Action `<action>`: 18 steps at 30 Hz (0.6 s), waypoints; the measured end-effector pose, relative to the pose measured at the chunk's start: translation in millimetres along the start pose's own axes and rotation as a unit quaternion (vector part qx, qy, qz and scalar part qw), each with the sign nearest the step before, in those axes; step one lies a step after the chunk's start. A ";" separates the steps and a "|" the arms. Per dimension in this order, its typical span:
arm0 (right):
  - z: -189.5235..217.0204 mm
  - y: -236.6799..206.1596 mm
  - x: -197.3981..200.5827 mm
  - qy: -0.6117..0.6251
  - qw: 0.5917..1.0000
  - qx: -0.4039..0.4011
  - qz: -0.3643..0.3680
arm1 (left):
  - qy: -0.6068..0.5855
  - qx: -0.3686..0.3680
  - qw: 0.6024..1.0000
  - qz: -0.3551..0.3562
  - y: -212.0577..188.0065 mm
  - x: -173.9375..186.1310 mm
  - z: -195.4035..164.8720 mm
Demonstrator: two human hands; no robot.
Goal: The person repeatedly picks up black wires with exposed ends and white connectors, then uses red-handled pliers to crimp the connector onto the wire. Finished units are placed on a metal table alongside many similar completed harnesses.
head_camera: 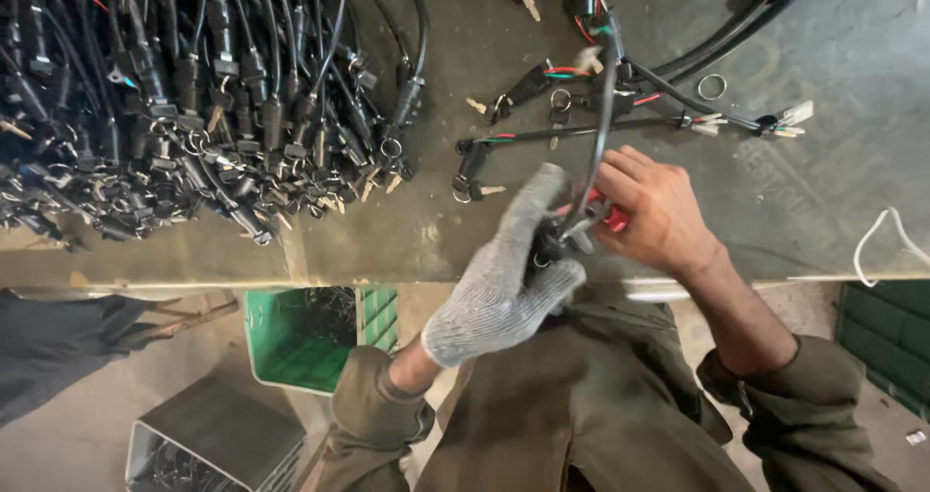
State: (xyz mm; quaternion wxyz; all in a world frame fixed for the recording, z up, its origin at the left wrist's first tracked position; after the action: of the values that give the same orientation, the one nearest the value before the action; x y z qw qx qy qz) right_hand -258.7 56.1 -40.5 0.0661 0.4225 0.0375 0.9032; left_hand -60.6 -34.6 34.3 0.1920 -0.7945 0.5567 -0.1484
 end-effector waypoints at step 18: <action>36.0 -23.8 -5.0 -0.114 0.982 -0.148 -0.010 | 0.377 -0.235 0.860 -0.253 10.3 -16.7 31.2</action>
State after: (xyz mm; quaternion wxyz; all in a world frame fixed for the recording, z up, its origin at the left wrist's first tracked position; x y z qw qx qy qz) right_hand -225.8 79.3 -24.2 0.1408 0.5077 -0.0996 0.8441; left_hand -60.7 -17.7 1.5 -0.2688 -0.8129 0.3851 -0.3444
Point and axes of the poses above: each hand's wrist, its own y-axis towards the middle knuckle, its own x-axis out of the back of the hand, z = x × y, the point moved 1 cm from there along y, towards the middle knuckle, and after that the axes turned 6 degrees about z, right-handed, at the moved point
